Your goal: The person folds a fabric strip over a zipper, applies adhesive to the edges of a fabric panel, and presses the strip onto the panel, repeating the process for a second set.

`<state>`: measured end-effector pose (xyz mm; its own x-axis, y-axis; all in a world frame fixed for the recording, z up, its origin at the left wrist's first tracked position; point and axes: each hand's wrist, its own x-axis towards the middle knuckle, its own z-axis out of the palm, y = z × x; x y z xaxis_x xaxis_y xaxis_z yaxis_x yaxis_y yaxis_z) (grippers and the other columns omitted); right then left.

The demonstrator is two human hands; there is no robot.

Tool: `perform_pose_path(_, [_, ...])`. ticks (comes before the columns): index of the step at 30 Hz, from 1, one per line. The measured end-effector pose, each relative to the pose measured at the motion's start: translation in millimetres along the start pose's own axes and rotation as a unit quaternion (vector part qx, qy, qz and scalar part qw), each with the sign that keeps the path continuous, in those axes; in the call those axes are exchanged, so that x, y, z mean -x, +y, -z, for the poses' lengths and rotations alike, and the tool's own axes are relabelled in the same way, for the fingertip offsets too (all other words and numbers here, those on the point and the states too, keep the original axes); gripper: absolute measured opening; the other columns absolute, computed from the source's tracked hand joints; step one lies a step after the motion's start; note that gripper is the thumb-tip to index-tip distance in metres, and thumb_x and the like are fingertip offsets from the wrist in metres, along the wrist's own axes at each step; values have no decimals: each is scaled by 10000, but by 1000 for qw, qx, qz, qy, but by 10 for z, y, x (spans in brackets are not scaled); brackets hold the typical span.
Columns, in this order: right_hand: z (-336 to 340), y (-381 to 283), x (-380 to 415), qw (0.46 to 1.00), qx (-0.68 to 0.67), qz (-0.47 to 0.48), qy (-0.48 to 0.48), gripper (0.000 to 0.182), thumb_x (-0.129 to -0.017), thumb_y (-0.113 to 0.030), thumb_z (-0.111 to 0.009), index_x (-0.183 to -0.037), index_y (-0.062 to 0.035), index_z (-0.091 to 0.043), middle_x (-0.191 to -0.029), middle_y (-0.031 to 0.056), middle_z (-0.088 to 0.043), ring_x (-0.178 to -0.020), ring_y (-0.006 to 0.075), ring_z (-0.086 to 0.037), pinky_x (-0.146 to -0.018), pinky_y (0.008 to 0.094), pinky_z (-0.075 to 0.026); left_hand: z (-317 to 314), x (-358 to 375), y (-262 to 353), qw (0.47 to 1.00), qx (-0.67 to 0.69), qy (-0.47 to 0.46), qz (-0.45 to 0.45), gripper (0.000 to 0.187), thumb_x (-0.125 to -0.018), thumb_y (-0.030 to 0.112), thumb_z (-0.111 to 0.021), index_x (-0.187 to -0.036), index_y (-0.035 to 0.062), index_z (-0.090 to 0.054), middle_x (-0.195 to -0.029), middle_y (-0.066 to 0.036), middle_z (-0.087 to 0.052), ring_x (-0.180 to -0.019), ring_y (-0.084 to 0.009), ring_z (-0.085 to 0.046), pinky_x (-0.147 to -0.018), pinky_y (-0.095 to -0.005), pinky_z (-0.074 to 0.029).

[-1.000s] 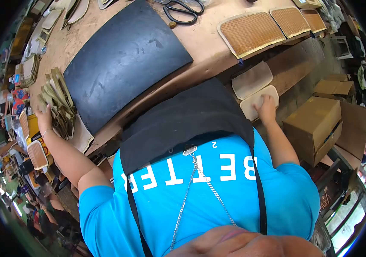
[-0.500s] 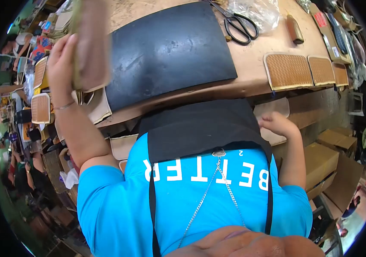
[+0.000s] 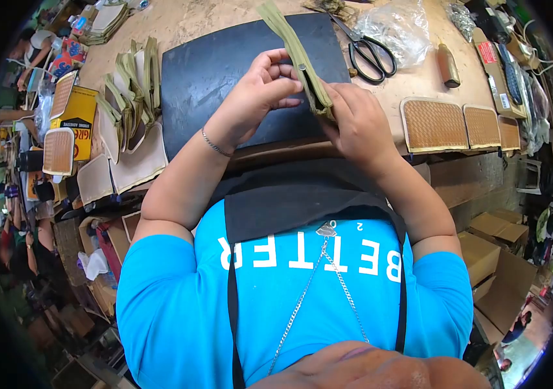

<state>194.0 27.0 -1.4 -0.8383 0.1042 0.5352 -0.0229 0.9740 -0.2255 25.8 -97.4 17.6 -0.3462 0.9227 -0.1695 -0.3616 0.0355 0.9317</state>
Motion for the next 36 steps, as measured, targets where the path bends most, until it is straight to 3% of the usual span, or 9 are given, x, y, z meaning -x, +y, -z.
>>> perform_pose_path(10, [-92,62,66,999,-21,32,-3,510,-761,-123,-648,-1247,6,-562,-1001,102,-619,-951,251,-597,-849,386,-441,114,-239,-218,990,-99,65,-81,344,-883,61,-594,-1189,16,-444,-1022,-82,-591,-932,-122,-576,-824,-276,-486])
perform_pose_path(14, [-51,37,67,998,-37,39,-19,541,-725,-116,-686,-1240,-4,-563,-1011,100,-622,-953,258,-598,-870,393,-433,366,-408,-265,970,-117,177,-118,271,-862,84,-643,-1071,31,-479,-970,-65,-597,-886,-125,-574,-774,-271,-473])
perform_pose_path(17, [-26,80,82,998,-70,7,-4,577,-707,-123,-711,-1255,-30,-557,-1023,102,-624,-958,270,-597,-876,394,-431,326,-277,-245,774,-468,246,-349,340,-789,164,-737,-1003,47,-500,-909,-74,-580,-808,-181,-559,-736,-325,-460])
perform_pose_path(18, [-2,91,76,998,-68,-3,-11,583,-707,-117,-711,-1264,-43,-554,-1029,102,-624,-964,269,-597,-877,395,-430,343,-227,-226,769,-472,160,-401,392,-704,259,-802,-943,66,-558,-910,-84,-578,-853,-248,-562,-795,-353,-435])
perform_pose_path(22, [85,160,33,997,-71,-15,-37,606,-711,-131,-731,-1285,-65,-548,-1038,110,-621,-978,272,-595,-878,394,-430,6,-23,-74,688,-588,-29,-425,317,-734,255,-781,-945,80,-622,-944,-85,-616,-896,-268,-612,-829,-360,-447])
perform_pose_path(26, [332,621,-149,990,-111,25,-79,640,-702,-217,-787,-1278,-59,-555,-1058,128,-618,-1003,295,-591,-882,390,-435,97,-51,-104,739,-570,-3,-359,182,-812,153,-717,-938,74,-612,-901,-87,-622,-838,-260,-624,-771,-328,-473])
perform_pose_path(28, [497,1134,-67,977,-164,-138,-7,654,-735,-315,-793,-1288,-61,-553,-1116,143,-618,-1056,316,-581,-927,397,-435,147,-24,-55,809,-501,45,-305,132,-857,107,-688,-954,69,-607,-866,-60,-618,-789,-206,-620,-727,-281,-474])
perform_pose_path(32, [762,2608,465,877,296,-362,108,677,-815,-535,-658,-1314,-91,-548,-1220,178,-610,-1156,316,-570,-996,409,-432,299,-49,-19,925,-153,46,-345,232,-970,59,-562,-1194,46,-505,-913,47,-548,-781,-2,-467,-671,-164,-385])
perform_pose_path(36, [691,2900,752,814,276,-504,-80,687,-817,-550,-625,-1327,-98,-536,-1185,204,-633,-1092,358,-604,-970,424,-454,219,134,143,960,-121,25,-250,468,-961,50,-553,-1397,38,-382,-1271,-68,-541,-1180,-137,-497,-1015,-299,-381])
